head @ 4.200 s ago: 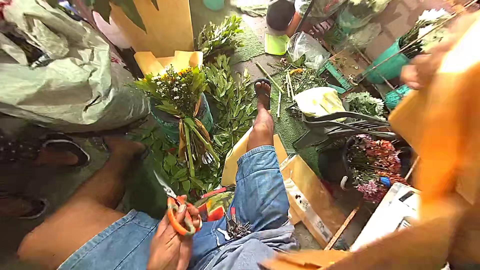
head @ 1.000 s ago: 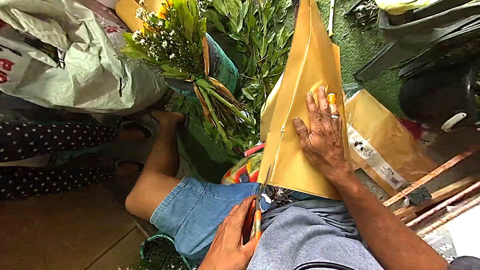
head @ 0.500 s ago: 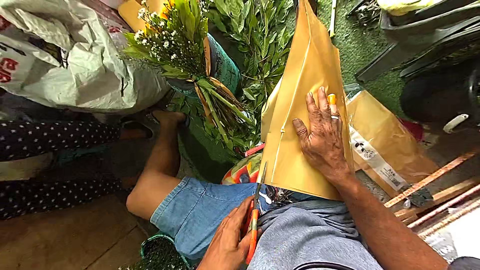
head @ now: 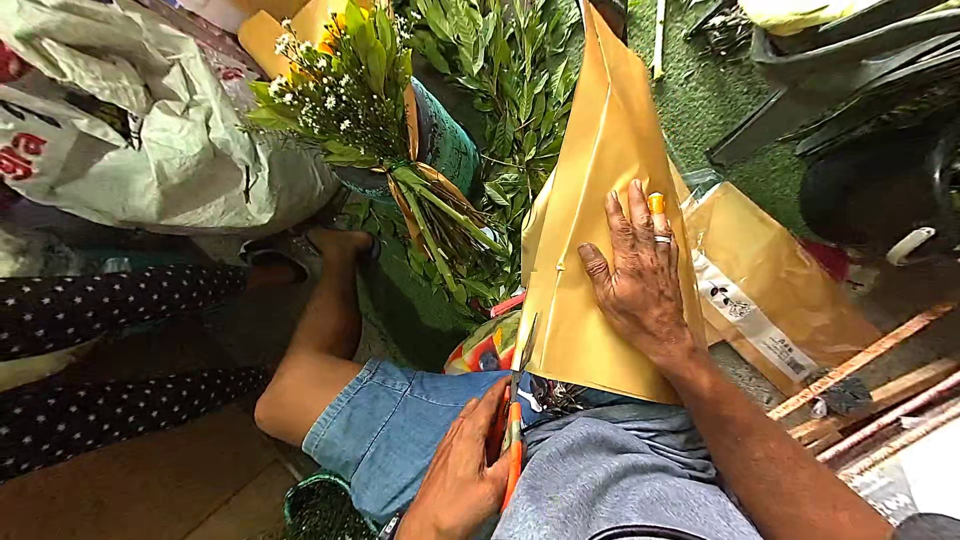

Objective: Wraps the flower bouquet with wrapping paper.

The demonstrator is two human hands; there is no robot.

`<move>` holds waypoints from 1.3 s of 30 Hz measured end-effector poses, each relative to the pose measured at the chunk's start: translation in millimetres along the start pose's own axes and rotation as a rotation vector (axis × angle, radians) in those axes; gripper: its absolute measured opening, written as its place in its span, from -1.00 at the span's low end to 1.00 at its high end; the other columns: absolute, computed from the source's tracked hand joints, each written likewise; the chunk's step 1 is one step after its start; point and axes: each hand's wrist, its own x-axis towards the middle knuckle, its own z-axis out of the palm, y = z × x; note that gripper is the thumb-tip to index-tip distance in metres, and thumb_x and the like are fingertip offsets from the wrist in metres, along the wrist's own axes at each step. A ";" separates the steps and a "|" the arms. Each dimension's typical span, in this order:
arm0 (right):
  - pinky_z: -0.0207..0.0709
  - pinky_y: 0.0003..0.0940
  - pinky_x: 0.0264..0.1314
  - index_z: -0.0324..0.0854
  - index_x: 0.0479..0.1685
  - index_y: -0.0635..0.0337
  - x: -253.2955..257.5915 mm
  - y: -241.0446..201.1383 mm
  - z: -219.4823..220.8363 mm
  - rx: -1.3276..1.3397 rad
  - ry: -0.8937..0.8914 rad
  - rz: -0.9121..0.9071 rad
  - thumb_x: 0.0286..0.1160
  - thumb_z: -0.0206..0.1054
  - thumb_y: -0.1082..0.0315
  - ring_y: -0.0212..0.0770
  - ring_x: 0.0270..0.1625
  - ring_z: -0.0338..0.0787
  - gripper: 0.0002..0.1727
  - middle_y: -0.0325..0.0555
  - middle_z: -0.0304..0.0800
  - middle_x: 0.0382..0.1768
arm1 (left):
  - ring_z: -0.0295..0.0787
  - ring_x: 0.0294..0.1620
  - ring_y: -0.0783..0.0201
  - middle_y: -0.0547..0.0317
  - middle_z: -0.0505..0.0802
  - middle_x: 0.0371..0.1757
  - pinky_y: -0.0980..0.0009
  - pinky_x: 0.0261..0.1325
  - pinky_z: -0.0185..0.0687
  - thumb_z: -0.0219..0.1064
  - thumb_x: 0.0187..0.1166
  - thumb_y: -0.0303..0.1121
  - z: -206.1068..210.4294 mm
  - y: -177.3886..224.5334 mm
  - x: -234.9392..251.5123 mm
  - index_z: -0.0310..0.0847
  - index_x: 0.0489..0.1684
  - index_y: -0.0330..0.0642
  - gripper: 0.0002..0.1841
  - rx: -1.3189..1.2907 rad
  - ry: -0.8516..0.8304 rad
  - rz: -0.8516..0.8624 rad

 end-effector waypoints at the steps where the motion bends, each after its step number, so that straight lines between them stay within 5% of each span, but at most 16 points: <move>1: -0.15 0.30 0.85 0.02 0.93 -0.04 0.0 0.0 0.2 0.002 0.000 0.000 0.80 -0.11 -0.21 0.12 0.91 -0.03 -0.21 -0.04 -0.19 0.94 | 0.80 0.14 0.29 0.27 0.85 0.25 0.19 0.12 0.75 0.26 0.48 0.08 0.8 -0.2 1.2 0.32 0.75 -0.03 -0.22 -0.002 0.001 0.000; 9: -0.17 0.29 0.87 0.02 0.93 -0.07 0.6 1.3 1.8 -0.008 -0.002 0.001 0.79 -0.12 -0.22 0.12 0.91 -0.03 -0.21 -0.08 -0.20 0.94 | 0.87 -0.02 0.37 0.30 0.90 0.16 0.30 0.04 0.83 0.30 0.61 -0.16 3.1 -8.3 -0.7 0.32 0.74 -0.10 -0.34 -0.075 0.003 0.063; 15: -0.20 0.27 0.89 0.01 0.93 -0.05 0.2 0.6 1.6 -0.005 -0.003 0.005 0.79 -0.11 -0.23 0.10 0.93 -0.09 -0.20 -0.06 -0.19 0.94 | 0.76 0.19 0.27 0.25 0.84 0.26 0.17 0.23 0.69 0.29 0.51 0.01 1.1 5.0 5.1 0.30 0.76 -0.06 -0.24 -0.020 0.010 -0.014; 29: -0.16 0.25 0.88 0.02 0.93 -0.08 0.8 0.7 3.1 -0.007 -0.006 0.019 0.77 -0.12 -0.25 0.09 0.93 -0.09 -0.20 -0.08 -0.16 0.94 | 0.85 0.00 0.35 0.29 0.91 0.13 0.21 0.14 0.76 0.24 0.61 -0.14 -1.0 7.1 25.0 0.38 0.69 -0.11 -0.38 -0.006 0.030 0.022; 33: -0.15 0.26 0.87 0.01 0.93 -0.10 0.6 0.4 3.9 -0.011 0.001 0.015 0.77 -0.10 -0.24 0.09 0.92 -0.06 -0.20 -0.09 -0.17 0.94 | 0.78 0.15 0.33 0.28 0.86 0.18 0.16 0.31 0.67 0.28 0.54 -0.05 -1.9 14.5 31.0 0.35 0.72 -0.04 -0.31 -0.003 0.046 -0.004; 39: -0.17 0.28 0.88 0.03 0.93 -0.08 0.3 0.9 3.3 0.001 0.004 0.009 0.78 -0.10 -0.24 0.10 0.92 -0.06 -0.21 -0.05 -0.16 0.93 | 0.76 0.14 0.30 0.21 0.84 0.18 0.17 0.19 0.71 0.22 0.51 0.07 -2.5 20.9 48.1 0.40 0.70 -0.05 -0.28 -0.008 0.099 0.048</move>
